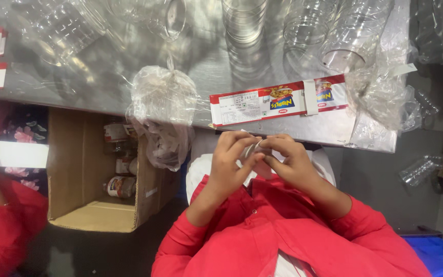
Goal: The person applies labels to plastic containers by hand, removing the adhesive backing and pressing the label onto the side of each jar.
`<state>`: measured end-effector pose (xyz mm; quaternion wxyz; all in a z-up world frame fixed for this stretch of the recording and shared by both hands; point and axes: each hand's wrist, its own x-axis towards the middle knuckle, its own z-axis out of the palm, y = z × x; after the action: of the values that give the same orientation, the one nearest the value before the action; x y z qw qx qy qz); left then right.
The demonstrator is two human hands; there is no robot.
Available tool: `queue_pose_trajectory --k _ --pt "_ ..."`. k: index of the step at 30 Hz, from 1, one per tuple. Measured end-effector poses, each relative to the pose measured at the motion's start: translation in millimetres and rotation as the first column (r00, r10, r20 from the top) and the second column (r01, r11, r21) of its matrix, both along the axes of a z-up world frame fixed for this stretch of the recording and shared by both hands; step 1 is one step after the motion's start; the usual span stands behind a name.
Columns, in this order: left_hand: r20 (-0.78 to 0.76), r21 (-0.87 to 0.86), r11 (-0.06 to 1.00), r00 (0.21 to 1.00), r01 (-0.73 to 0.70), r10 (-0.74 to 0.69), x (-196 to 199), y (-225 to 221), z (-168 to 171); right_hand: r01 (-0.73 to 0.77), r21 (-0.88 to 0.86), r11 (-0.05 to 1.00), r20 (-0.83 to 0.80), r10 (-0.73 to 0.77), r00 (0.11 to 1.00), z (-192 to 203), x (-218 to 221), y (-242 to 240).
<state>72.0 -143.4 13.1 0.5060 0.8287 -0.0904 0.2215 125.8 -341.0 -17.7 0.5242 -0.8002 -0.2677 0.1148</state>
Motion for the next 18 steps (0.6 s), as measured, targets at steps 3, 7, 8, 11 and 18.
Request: queue_pose_trajectory --k 3,7,8,11,18 --pt "-0.032 -0.221 0.975 0.999 0.010 -0.017 -3.7 -2.5 -29.9 -0.038 0.020 0.999 0.127 0.035 0.991 -4.2 -1.4 -1.1" --pt "-0.157 -0.925 0.359 0.985 -0.120 -0.077 0.9 39.8 -67.8 -0.019 0.266 0.964 -0.221 0.081 0.972 4.7 2.6 -20.1" --pt "-0.144 -0.920 0.373 0.989 -0.118 -0.043 -6.0 58.9 -66.1 0.043 0.290 0.956 -0.304 0.049 0.951 9.4 2.6 -24.0" --pt "-0.187 -0.762 0.624 0.982 -0.170 0.039 -12.1 66.4 -45.9 0.127 0.150 0.981 -0.350 -0.067 0.934 18.3 10.1 -19.1" --pt "0.020 -0.126 0.989 0.997 -0.074 0.078 -6.5 -1.9 -11.4 -0.015 -0.034 0.999 0.116 0.019 0.993 26.1 1.6 9.4"
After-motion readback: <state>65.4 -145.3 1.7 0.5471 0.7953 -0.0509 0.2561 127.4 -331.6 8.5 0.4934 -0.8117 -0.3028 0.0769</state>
